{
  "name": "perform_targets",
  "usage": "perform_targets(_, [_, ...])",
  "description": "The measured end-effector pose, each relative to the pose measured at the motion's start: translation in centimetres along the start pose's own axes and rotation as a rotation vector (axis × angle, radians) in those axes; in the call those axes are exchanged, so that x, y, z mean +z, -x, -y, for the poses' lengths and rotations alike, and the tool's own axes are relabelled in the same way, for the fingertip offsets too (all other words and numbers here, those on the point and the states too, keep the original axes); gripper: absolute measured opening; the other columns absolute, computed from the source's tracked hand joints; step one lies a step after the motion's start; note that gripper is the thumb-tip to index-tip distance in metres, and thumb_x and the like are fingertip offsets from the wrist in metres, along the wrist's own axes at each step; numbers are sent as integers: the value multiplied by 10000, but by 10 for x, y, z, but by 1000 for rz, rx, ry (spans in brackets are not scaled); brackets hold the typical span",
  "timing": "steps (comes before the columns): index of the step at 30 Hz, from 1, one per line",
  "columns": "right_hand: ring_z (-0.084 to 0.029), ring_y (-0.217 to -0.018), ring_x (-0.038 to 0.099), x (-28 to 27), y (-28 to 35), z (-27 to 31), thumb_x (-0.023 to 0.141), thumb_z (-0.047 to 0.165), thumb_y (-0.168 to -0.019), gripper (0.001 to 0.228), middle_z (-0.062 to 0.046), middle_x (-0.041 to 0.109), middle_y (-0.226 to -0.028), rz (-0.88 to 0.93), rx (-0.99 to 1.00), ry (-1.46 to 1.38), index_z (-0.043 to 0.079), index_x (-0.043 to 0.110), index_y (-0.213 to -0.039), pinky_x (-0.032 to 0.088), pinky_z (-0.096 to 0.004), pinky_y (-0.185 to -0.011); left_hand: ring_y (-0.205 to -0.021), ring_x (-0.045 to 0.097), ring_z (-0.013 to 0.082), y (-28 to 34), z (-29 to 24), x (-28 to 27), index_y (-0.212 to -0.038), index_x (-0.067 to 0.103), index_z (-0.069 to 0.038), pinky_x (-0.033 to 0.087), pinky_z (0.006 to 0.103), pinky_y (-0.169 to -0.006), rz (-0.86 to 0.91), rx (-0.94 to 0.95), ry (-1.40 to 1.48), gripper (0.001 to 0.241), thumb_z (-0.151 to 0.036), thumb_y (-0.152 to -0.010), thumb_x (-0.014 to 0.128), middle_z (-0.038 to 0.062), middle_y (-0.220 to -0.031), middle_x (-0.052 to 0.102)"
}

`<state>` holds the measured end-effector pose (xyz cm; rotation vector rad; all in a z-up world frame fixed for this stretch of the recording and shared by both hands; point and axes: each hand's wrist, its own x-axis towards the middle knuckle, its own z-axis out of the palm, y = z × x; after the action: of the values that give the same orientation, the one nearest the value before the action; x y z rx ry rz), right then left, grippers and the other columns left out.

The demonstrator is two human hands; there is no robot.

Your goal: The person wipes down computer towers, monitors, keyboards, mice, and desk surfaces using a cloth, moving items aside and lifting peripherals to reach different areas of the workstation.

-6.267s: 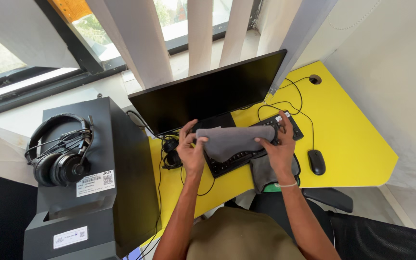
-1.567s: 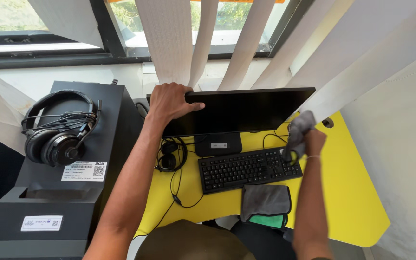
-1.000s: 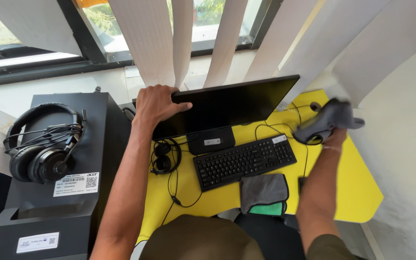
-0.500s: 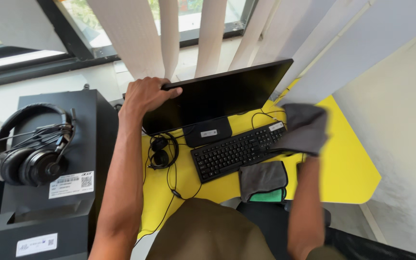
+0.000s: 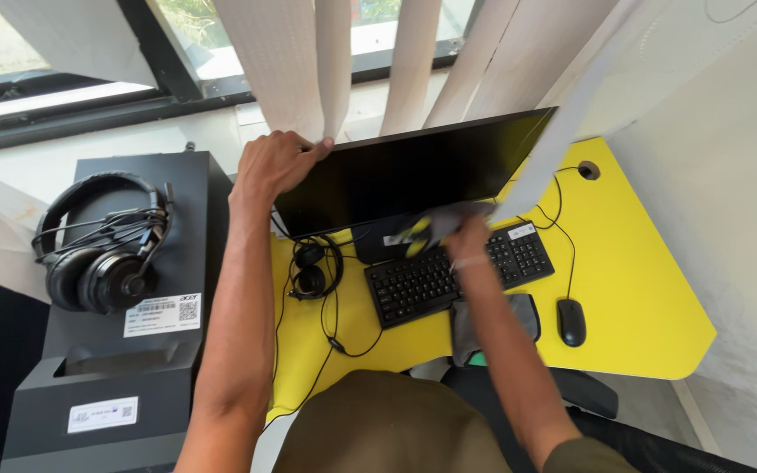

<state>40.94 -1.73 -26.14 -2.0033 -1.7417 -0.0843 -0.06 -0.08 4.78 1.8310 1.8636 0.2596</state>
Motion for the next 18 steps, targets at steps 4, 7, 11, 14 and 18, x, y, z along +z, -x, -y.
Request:
perform_targets(4, [-284, -803, 622, -31, -102, -19, 594, 282, -949, 275, -109, 669, -947, -262, 891, -1163, 74, 660, -1116, 529, -481, -737, -626, 713, 246, -2, 7, 7, -1065, 801, -151, 581, 398, -644, -55, 101, 12, 657, -732, -888, 551, 109, -671, 734])
perform_targets(7, [-252, -754, 609, -23, -105, 1, 577, 211, -922, 270, -96, 654, -934, -428, 875, -1565, 71, 621, -1149, 536, -477, -704, -591, 693, 240, -1, 5, 6, -1006, 809, -105, 592, 409, -608, -47, 87, -43, 681, -734, -900, 571, 100, -644, 715])
perform_targets(11, [-271, -777, 615, 47, -46, 78, 569, 149, -896, 246, -115, 644, -945, -401, 825, -1449, 51, 605, -1119, 535, -478, -717, -618, 707, 269, -2, 8, 8, -959, 820, -117, 567, 422, -632, -89, 108, -14, 683, -746, -876, 567, 119, -641, 720])
perform_targets(14, [-285, -795, 620, 123, 17, 200, 563, 103, -877, 232, -129, 636, -952, -118, 892, -1518, 35, 593, -1097, 534, -479, -727, -663, 711, 315, -9, 16, 16, -942, 827, -105, 562, 445, -672, -137, 156, -51, 727, -746, -936, 486, 131, -685, 718])
perform_targets(18, [-304, -818, 627, 156, 56, 335, 555, 41, -851, 219, -149, 626, -963, 348, 983, -1706, 15, 577, -1068, 533, -480, -740, -860, 729, 357, -20, 22, 29, -989, 835, -113, 560, 478, -785, -165, 145, -110, 796, -703, -1062, 306, 147, -905, 755])
